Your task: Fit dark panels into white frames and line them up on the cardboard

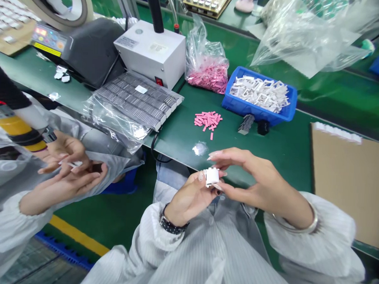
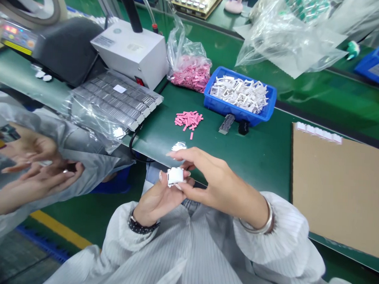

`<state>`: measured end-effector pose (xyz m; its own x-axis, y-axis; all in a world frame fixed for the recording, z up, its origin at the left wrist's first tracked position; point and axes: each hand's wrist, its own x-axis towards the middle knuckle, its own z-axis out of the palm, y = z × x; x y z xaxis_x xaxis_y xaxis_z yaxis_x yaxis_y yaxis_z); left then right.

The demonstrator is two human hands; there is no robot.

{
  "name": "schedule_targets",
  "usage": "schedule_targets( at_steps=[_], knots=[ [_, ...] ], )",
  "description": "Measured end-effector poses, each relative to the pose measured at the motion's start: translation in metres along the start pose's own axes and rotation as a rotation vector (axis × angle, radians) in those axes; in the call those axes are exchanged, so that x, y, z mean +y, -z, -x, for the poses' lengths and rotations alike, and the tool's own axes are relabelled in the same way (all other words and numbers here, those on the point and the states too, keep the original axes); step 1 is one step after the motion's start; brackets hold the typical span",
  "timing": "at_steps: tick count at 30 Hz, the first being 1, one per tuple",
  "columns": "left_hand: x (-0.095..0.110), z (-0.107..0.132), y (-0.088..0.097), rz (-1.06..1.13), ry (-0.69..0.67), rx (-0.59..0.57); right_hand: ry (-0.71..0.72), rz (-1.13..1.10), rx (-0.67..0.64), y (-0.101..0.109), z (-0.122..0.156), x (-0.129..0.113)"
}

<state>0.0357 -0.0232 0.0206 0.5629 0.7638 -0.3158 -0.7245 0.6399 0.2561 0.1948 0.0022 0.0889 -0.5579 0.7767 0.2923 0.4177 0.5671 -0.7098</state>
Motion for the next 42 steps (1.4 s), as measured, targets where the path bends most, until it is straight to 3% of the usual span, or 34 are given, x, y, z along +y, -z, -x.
schedule_targets(
  at_steps=[7,10,12,15,18,24,36,42],
  knots=[
    [-0.002,-0.001,0.006,0.012,0.003,0.045,0.038,0.027,0.017,-0.004,0.0,0.0],
    [-0.001,-0.003,0.01,0.052,0.039,0.084,-0.008,-0.044,-0.012,-0.005,-0.003,0.011],
    [0.0,-0.002,0.012,0.053,0.049,0.104,-0.144,-0.051,-0.022,-0.004,-0.009,0.027],
    [0.004,-0.001,0.012,0.03,0.01,0.098,-0.45,0.195,0.099,-0.011,-0.02,0.06],
    [0.008,0.002,0.01,0.022,-0.036,0.049,-0.562,0.368,0.243,-0.029,-0.031,0.09],
    [0.015,0.003,0.01,0.027,-0.075,0.009,-0.514,0.377,0.341,-0.057,-0.041,0.105],
    [0.023,0.0,0.005,0.055,-0.108,0.096,-0.457,0.294,0.372,-0.057,-0.039,0.105],
    [0.023,0.0,0.004,0.072,-0.103,0.083,-0.442,0.257,0.389,-0.057,-0.04,0.103]
  ],
)
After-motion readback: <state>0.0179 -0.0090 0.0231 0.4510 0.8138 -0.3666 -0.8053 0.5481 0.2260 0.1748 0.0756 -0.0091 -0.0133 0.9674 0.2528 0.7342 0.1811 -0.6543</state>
